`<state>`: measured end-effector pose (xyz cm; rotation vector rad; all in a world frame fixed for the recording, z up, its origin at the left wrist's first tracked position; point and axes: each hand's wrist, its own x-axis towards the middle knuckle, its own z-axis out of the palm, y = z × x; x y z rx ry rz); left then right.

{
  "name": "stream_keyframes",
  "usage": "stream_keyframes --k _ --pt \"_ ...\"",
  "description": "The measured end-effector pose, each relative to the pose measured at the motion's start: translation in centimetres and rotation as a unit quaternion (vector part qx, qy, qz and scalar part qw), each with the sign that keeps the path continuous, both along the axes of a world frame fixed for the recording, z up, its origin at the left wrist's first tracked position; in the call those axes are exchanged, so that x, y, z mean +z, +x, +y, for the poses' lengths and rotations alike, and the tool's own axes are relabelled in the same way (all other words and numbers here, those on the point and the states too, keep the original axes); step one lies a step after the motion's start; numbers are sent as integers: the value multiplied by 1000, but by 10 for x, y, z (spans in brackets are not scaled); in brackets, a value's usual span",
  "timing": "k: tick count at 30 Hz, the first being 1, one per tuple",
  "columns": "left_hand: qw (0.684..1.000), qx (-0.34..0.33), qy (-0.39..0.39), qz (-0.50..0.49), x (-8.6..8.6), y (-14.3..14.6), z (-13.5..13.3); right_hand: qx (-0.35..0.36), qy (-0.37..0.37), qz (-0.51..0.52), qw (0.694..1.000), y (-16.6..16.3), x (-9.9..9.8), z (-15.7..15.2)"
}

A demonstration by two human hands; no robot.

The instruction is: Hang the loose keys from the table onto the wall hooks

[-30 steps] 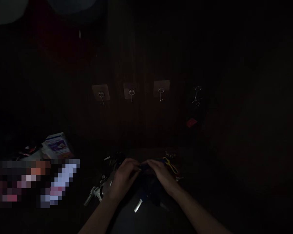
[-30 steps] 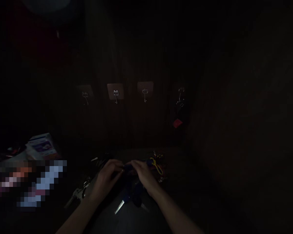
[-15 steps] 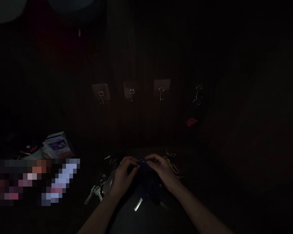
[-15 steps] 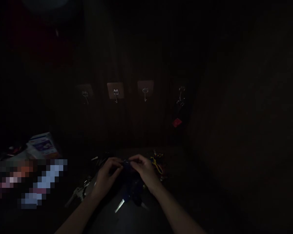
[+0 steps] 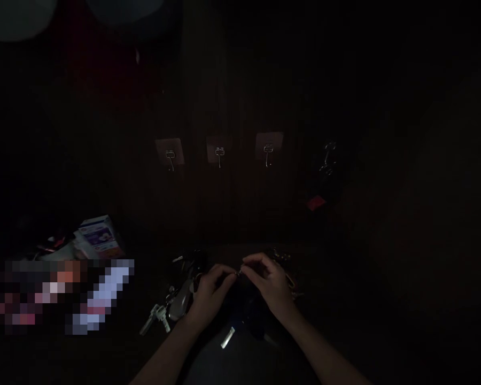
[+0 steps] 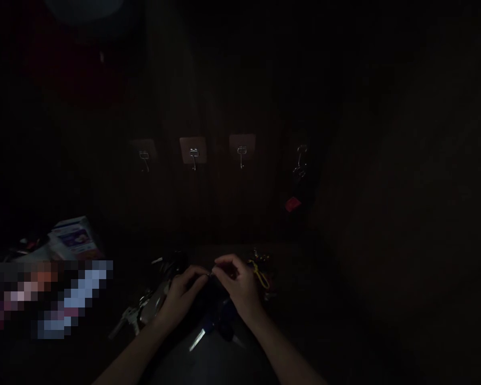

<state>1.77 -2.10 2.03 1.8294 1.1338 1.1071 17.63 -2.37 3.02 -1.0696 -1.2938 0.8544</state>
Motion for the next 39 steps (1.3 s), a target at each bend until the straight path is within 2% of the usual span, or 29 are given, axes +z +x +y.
stream_keyframes --k 5,10,16,21,25,28,33,36,39 --pt "995 -36 -86 -38 1 7 -1 -3 11 -15 1000 -1 -2 -1" --pt "979 -30 -165 -114 12 9 -4 49 -44 32 997 1 2 -1" --pt "964 -14 -195 -180 12 6 -2 107 -46 10 993 2 5 1" --pt "956 -38 -217 -194 9 5 -1 148 -50 36 987 -1 3 0" --pt "960 -57 -214 -172 3 4 1 135 -64 60 987 -2 3 0" --pt "956 -79 -207 -191 -2 3 2 122 -54 58 989 0 5 0" --pt "942 -129 -232 -205 1 2 -1 85 -26 67 994 2 5 1" --pt "940 -157 -240 -183 4 3 -4 51 -58 72 994 2 3 3" --pt "914 -201 -265 -233 5 4 -6 17 -93 81 992 2 0 5"
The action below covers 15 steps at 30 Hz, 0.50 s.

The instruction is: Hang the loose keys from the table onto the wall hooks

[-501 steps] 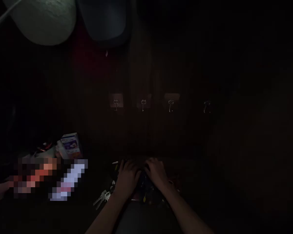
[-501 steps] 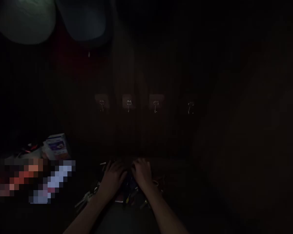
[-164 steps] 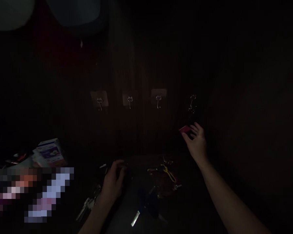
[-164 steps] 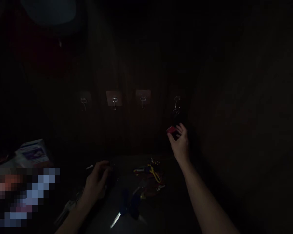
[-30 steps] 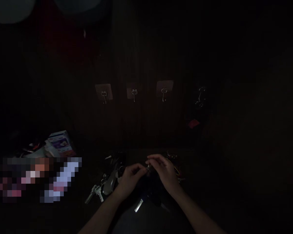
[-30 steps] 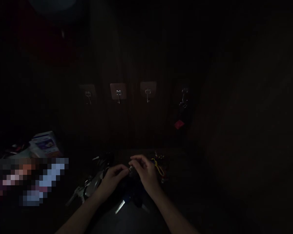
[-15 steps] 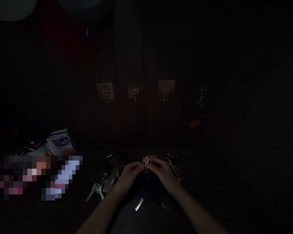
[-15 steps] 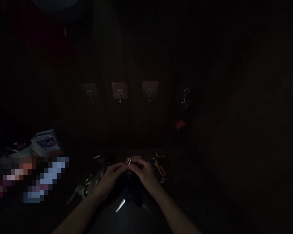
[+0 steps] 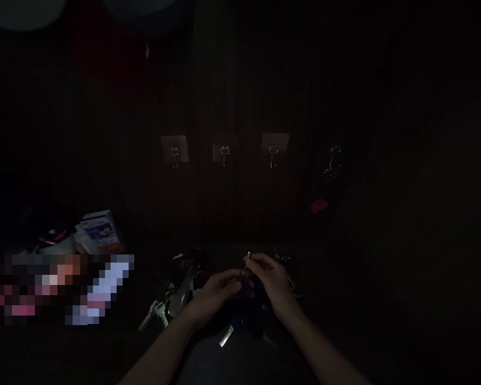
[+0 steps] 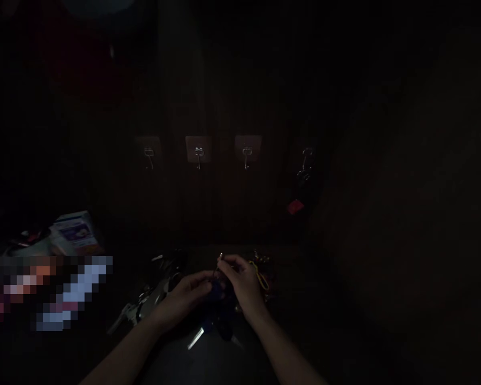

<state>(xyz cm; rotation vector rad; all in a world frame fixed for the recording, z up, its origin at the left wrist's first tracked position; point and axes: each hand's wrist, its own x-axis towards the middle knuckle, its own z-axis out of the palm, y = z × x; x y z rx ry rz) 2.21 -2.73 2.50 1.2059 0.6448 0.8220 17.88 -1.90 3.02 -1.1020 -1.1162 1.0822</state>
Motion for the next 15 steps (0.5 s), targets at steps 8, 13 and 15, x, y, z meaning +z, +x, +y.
stream_keyframes --k 8,13,15 --pt "991 -38 -90 -87 -2 -4 3 -40 -6 17 999 3 -4 3" --pt "992 -13 -103 -73 -3 -6 3 -54 -6 70 996 7 3 3" --pt "993 -6 -91 -70 -3 -6 2 -60 4 77 995 11 6 3"
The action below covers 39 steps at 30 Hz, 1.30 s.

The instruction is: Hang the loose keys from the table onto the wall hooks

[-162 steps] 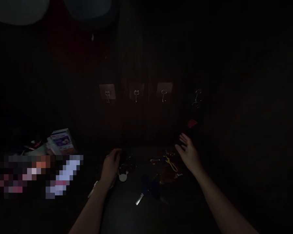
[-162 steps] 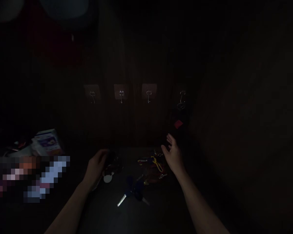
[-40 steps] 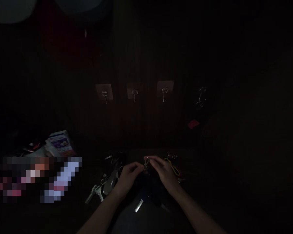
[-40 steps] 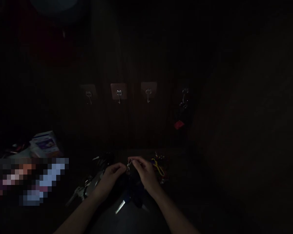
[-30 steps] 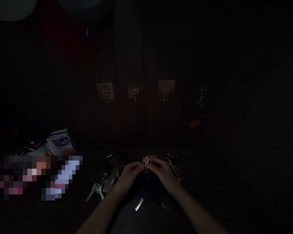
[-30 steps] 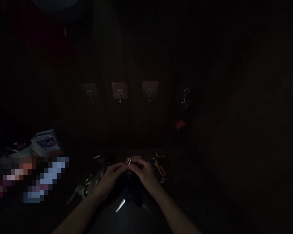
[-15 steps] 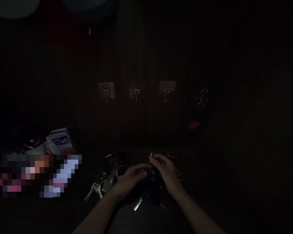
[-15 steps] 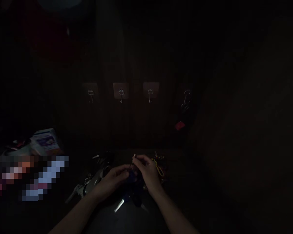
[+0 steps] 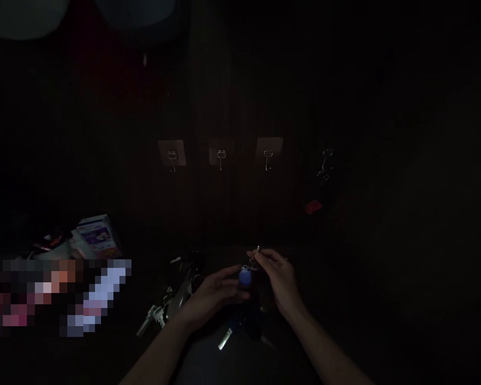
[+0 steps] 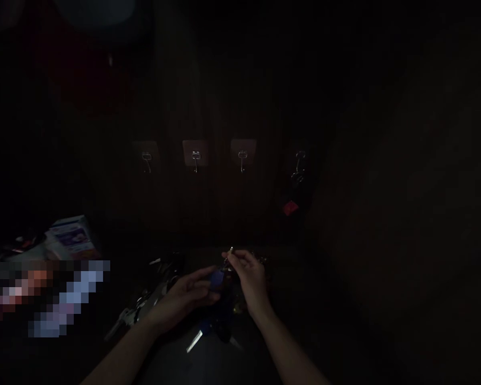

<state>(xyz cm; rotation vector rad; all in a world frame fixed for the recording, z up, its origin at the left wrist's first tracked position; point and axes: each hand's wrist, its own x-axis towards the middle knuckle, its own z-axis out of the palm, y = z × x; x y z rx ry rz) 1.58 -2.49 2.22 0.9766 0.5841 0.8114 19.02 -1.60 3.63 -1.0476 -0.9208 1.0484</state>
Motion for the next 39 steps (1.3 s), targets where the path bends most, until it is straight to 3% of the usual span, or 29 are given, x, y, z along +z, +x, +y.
stream_keyframes --k 4,7,10,14,20,26,33,39 --pt "997 43 39 46 1 -3 1 -29 23 -11 999 16 9 2" --pt "985 111 77 106 0 -5 7 -70 49 -30 996 34 22 7" --pt "964 179 125 153 -3 -8 14 -128 86 -52 987 56 39 18" --pt "921 239 210 222 -7 -9 16 -245 172 -57 952 86 61 42" --pt "860 181 334 339 -10 -8 7 -330 239 -31 913 113 93 67" --pt "845 186 349 361 -10 -10 8 -368 280 -76 883 126 116 80" --pt "842 184 342 373 -10 -9 9 -367 251 -182 877 141 123 91" --pt "831 171 344 402 -9 -10 9 -386 209 -278 854 146 120 94"
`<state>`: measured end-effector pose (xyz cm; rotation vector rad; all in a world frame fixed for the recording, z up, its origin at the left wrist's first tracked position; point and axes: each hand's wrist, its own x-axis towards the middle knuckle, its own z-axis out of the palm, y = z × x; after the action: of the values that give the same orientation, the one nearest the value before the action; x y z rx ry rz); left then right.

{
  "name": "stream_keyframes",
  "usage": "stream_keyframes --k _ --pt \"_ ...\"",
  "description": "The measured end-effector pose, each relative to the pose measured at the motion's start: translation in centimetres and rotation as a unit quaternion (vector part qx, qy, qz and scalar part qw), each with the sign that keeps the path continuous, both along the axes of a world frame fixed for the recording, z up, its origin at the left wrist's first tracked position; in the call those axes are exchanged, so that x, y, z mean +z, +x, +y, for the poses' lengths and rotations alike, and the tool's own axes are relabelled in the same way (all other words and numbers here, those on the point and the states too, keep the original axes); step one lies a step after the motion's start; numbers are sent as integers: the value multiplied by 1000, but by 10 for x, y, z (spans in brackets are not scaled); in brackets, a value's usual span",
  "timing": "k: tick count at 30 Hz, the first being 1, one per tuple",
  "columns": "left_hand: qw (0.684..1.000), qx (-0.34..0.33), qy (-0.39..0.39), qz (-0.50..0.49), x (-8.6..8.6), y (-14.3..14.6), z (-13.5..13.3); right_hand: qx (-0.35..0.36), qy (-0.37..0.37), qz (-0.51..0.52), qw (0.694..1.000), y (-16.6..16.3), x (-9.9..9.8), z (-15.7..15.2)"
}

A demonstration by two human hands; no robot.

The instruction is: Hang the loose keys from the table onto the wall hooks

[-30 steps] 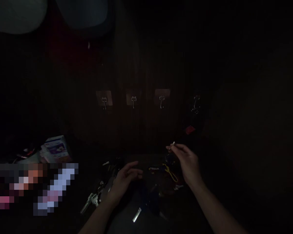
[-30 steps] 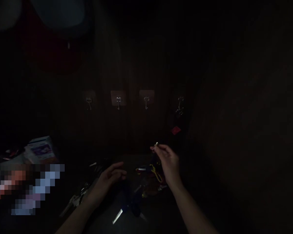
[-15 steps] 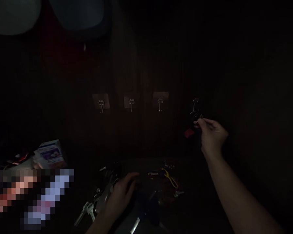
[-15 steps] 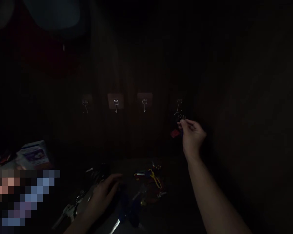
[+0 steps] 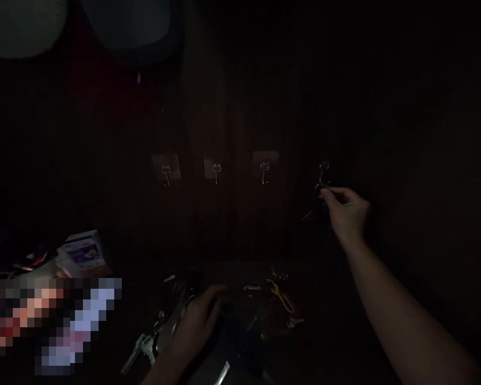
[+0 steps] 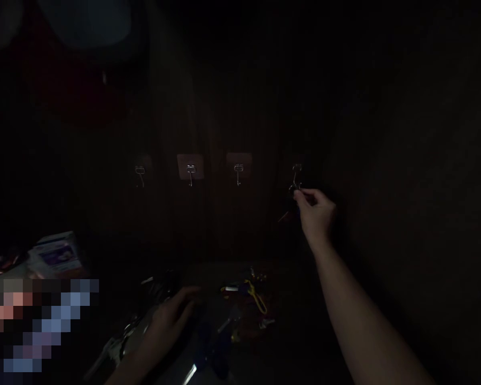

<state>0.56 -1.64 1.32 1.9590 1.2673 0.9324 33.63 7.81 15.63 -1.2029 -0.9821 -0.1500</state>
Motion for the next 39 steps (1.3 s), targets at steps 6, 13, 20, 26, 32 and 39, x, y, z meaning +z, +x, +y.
stream_keyframes --k 6,13,20,26,32,39 --pt "1000 -4 6 23 0 1 -1 -39 -11 -41 998 -2 -4 1" --pt "1000 -10 7 27 1 1 -1 3 -9 0 1000 -10 -18 -3" --pt "1000 -8 18 17 -2 -2 0 20 -24 3 1000 -13 -44 -13" --pt "999 -3 48 -15 -3 -10 3 36 -43 13 998 -21 -68 -27" --pt "994 76 68 -29 -2 -21 11 76 -68 0 995 -35 -92 -41" --pt "972 186 61 -131 7 -33 14 151 -114 -7 982 -62 -114 -51"
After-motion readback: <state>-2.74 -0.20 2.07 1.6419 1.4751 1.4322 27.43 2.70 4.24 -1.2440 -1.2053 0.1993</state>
